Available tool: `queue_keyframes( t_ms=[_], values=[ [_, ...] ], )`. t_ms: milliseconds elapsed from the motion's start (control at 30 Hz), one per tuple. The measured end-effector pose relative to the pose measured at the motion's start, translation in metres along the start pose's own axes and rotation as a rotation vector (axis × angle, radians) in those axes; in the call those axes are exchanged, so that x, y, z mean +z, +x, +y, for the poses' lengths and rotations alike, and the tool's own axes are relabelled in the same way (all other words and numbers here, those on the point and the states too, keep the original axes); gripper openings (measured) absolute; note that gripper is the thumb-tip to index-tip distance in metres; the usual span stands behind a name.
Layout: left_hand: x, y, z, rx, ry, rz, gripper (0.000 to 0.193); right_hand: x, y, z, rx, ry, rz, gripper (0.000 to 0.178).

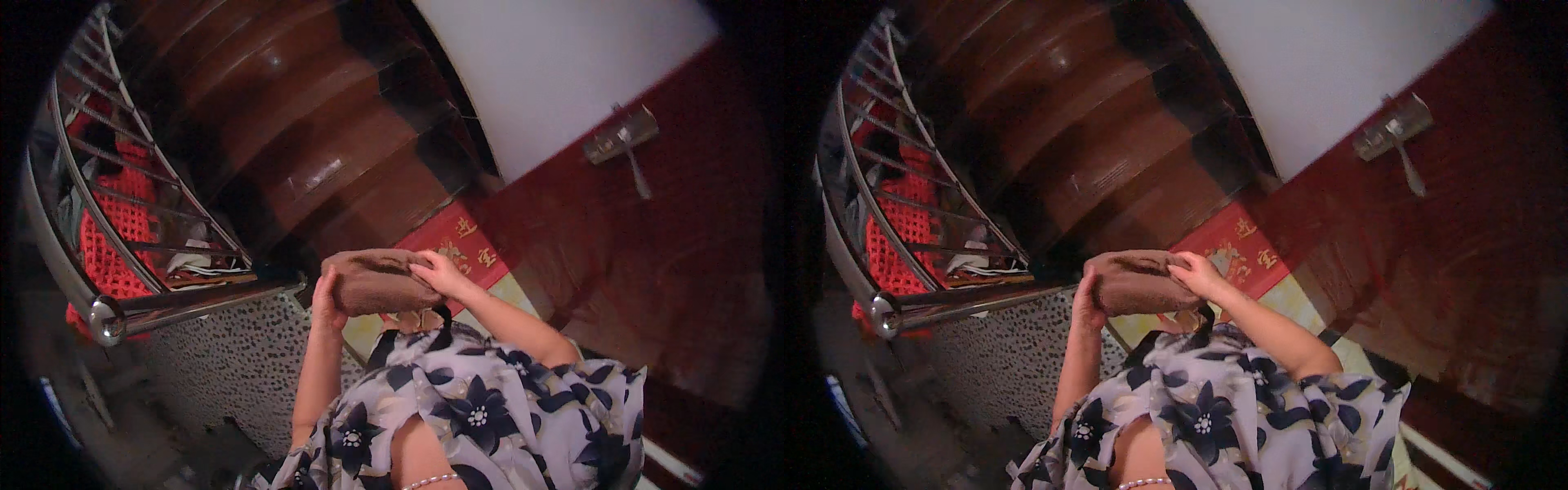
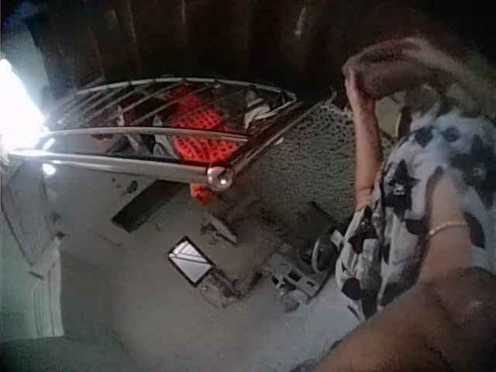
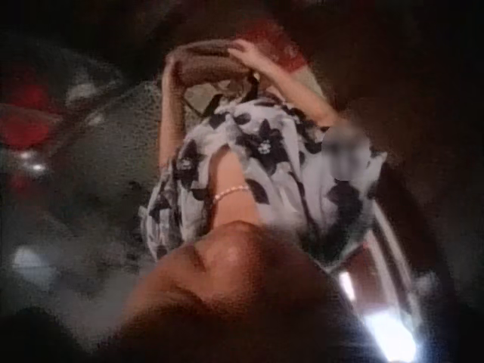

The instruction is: The person washes a cloth in a sink under running water and then wipes several steps of a staircase by hand.

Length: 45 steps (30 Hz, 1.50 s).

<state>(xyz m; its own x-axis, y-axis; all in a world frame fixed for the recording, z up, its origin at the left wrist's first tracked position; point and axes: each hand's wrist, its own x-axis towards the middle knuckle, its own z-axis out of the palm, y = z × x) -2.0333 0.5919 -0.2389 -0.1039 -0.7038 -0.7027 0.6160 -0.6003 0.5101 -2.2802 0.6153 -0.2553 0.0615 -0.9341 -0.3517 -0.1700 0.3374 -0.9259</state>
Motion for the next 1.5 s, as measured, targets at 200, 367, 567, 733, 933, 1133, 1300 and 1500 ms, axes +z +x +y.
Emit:
queue_keyframes(
  t_ms=[200,367,567,733,933,1133,1300,1500],
  values=[
    [-0.027,0.034,-0.021,-0.036,0.072,0.035,0.062,-0.008,0.018,0.046,-0.045,-0.394,0.034,0.036],
    [-0.076,0.075,-0.057,0.060,0.267,0.173,0.061,0.013,0.055,0.094,0.033,-0.516,-0.007,0.034],
    [-0.126,0.120,-0.074,0.193,0.514,0.439,0.050,0.049,0.141,0.141,-0.048,-0.516,-0.309,0.031],
    [-0.137,0.174,-0.088,0.330,0.426,0.526,0.052,0.061,0.213,0.171,-0.146,-0.495,-0.382,0.030],
    [-0.165,0.272,-0.122,0.880,1.076,1.102,0.057,0.060,0.256,0.208,-0.400,-0.931,-0.250,0.052],
    [-0.166,0.352,-0.166,0.740,1.182,0.640,0.051,0.100,0.317,0.267,-0.870,-1.180,-0.690,0.063],
    [-0.176,0.394,-0.177,0.618,0.682,0.655,0.051,0.138,0.325,0.292,-0.929,-1.321,-0.739,0.061],
    [-0.133,0.370,-0.136,1.057,0.565,0.578,0.038,0.165,0.338,0.310,-0.918,-1.343,-0.677,0.056]
  ],
)
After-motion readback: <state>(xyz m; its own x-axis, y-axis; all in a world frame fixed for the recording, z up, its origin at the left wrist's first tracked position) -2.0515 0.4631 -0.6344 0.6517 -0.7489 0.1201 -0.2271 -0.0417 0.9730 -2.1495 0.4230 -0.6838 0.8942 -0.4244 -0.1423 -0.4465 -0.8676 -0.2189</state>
